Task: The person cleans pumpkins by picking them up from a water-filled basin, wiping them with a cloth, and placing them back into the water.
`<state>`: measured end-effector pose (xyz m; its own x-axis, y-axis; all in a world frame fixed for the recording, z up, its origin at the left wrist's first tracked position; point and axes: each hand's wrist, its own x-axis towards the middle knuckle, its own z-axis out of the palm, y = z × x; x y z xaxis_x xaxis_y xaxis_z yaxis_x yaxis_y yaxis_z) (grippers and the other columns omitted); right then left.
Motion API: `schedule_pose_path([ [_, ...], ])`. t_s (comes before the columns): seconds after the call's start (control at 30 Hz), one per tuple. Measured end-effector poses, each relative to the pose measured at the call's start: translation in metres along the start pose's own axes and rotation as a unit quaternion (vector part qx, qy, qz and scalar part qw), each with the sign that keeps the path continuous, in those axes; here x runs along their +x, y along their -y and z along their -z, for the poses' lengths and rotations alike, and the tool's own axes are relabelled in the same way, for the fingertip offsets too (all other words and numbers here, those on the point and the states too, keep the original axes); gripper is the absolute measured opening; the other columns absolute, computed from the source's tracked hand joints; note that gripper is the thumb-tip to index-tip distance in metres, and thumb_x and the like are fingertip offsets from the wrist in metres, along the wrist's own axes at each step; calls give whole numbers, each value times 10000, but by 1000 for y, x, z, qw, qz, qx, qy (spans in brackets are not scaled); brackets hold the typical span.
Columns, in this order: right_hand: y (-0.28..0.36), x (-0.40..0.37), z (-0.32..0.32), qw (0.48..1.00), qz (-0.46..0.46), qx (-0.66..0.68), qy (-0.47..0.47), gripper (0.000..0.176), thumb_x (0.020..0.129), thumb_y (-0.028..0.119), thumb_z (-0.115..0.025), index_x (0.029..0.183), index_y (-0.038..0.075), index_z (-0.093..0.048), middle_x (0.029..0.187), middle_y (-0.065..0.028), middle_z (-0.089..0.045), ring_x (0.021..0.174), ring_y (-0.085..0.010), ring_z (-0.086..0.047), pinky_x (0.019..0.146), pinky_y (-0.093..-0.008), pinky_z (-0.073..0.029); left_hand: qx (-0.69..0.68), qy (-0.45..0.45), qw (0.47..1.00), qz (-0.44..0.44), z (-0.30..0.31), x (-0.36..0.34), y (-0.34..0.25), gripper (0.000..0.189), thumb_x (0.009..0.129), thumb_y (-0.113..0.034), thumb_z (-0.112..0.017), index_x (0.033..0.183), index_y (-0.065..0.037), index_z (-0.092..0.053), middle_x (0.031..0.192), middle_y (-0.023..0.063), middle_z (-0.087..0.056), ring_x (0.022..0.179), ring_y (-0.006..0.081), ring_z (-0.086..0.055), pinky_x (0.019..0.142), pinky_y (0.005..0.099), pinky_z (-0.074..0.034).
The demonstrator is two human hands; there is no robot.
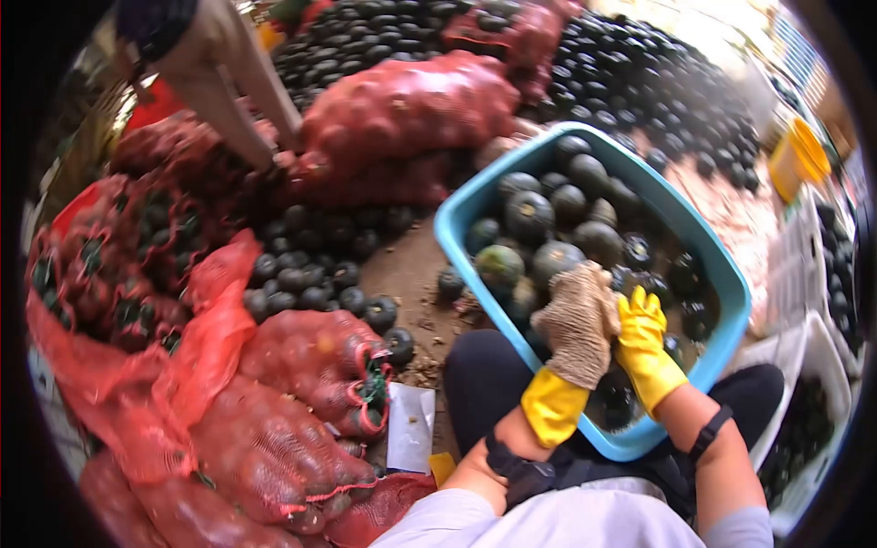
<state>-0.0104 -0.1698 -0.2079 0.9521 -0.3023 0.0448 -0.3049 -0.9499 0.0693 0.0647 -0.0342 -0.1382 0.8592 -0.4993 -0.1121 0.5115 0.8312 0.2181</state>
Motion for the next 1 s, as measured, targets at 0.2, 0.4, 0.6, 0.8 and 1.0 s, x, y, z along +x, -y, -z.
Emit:
schedule_pose_path([
  [0.2, -20, -10, 52, 975, -54, 201, 76, 916, 733, 341, -919, 1555, 157, -558, 1639, -260, -469, 1492, -474, -453, 1267, -479, -368, 168, 56, 983, -54, 28, 12, 21, 613, 917, -242, -794, 1437, -46, -535, 1307, 144, -668, 1267, 284, -652, 1105, 349, -507],
  [0.4, -61, -40, 47, 957, 179, 203, 101, 1050, 665, 382, -971, 1569, 81, -531, 1598, -257, -522, 1479, -460, -484, 1258, -475, -384, 545, 87, 825, -125, 21, 6, 6, 634, 946, -235, -759, 1484, -43, -484, 1372, 154, -657, 1276, 300, -642, 1104, 452, -511],
  [0.6, -41, -12, 53, 984, 42, 157, 76, 1118, 691, 243, -965, 1652, 133, -404, 1709, -255, -366, 1564, -482, -353, 1294, -510, -328, 652, 53, 711, -258, -5, -8, -2, 556, 892, -245, -808, 1368, -65, -587, 1249, 130, -712, 1119, 308, -696, 1010, 429, -553],
  [0.8, -20, -13, 55, 985, -60, 137, 82, 1099, 714, 243, -931, 1660, 127, -385, 1708, -266, -362, 1533, -541, -359, 1289, -526, -333, 819, -33, 515, -250, -51, -26, -22, 495, 868, -252, -823, 1288, -68, -636, 1164, 116, -754, 1132, 326, -704, 1022, 417, -557],
  [1.0, -64, 26, 83, 939, 104, 200, 259, 994, 656, 391, -963, 1527, 109, -576, 1487, -203, -637, 1349, -420, -609, 1124, -478, -517, 826, -17, 520, -217, -47, -23, -21, 549, 877, -230, -804, 1356, -60, -596, 1233, 122, -742, 1177, 305, -706, 1020, 403, -566],
])
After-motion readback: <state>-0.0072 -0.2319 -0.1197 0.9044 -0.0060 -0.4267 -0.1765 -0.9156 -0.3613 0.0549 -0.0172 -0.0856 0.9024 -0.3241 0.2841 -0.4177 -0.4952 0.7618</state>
